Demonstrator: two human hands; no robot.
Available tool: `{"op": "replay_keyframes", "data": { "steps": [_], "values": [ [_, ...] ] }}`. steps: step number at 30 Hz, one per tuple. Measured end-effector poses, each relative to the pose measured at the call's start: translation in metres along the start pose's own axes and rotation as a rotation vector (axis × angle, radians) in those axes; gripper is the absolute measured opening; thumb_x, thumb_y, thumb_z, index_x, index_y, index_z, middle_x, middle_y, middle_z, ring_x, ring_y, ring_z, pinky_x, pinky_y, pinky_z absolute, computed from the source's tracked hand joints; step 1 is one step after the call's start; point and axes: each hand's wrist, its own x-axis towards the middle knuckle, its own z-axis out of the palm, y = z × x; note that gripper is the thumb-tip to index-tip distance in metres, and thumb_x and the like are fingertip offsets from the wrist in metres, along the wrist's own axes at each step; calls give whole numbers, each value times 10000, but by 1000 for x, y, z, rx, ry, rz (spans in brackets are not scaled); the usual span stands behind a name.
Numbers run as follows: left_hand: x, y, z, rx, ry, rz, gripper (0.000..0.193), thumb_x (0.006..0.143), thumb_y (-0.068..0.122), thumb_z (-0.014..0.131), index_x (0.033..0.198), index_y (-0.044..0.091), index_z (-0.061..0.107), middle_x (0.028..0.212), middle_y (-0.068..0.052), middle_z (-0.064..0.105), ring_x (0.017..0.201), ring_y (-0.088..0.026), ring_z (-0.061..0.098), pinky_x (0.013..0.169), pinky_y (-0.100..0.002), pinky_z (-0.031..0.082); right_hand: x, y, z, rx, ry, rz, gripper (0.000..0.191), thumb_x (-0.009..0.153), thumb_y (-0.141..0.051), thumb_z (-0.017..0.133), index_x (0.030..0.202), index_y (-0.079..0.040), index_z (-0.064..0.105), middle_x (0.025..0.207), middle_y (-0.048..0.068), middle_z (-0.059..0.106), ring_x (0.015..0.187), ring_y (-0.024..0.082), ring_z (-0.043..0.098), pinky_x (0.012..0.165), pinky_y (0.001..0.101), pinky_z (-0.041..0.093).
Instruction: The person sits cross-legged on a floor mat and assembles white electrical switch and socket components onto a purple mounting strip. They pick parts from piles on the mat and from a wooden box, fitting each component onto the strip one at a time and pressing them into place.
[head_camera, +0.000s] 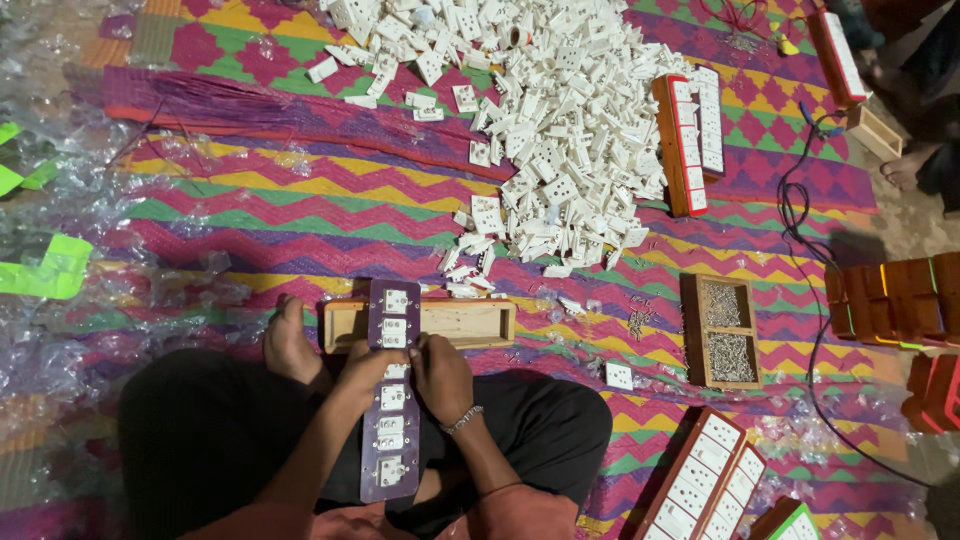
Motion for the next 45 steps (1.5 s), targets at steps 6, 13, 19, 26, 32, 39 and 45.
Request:
{"op": "replay_keyframes", "data": {
  "steps": [6,13,19,26,32,39,45],
  "values": [
    [-9,2,0,-56,-76,75,232,749,8,698,974,-37,734,784,-131,724,637,-230,698,564,-374,559,2,46,22,721,-214,362,173,1004,-177,686,1033,-9,716,828,-2,687,754,71,587,684,256,497],
    [-12,4,3,-76,-84,-12,243,840,102,684,1038,-39,704,807,-116,694,654,-220,678,573,-368,541,-7,61,29,909,-251,359,162,1063,-158,627,1015,-12,676,899,-42,640,830,35,531,748,228,475],
    [-9,6,1,-75,-88,-36,273,838,105,695,1075,-30,688,862,-112,708,711,-220,697,628,-368,572,-4,50,20,1014,-246,454,173,1095,-168,600,1047,-15,664,888,-39,606,805,57,502,723,237,432],
    [-6,-5,6,-49,-133,51,304,848,58,728,1147,35,679,985,-66,711,840,-194,694,723,-352,562,4,27,-6,898,-277,452,142,1058,-162,594,1094,-32,639,919,-25,631,851,67,548,757,257,471],
    [-4,-5,3,-37,-130,85,351,864,36,721,1209,61,660,1068,-39,697,937,-159,674,785,-321,540,11,8,-25,1045,-226,413,155,1103,-170,598,1073,-22,636,925,-42,597,846,62,517,759,246,445],
    [-28,11,23,106,-59,183,361,916,46,693,1269,4,636,1103,-114,695,926,-195,674,778,-365,530,13,1,-31,1022,-217,526,146,1075,-186,556,1048,-68,637,890,-66,611,805,36,527,738,217,448],
    [-119,75,63,408,50,907,296,1086,185,584,1321,6,605,1180,-144,638,982,-194,602,886,-307,498,13,23,-12,1084,-165,553,77,1025,-104,591,1000,-50,640,873,-37,619,801,74,532,720,255,466]
  ]
}}
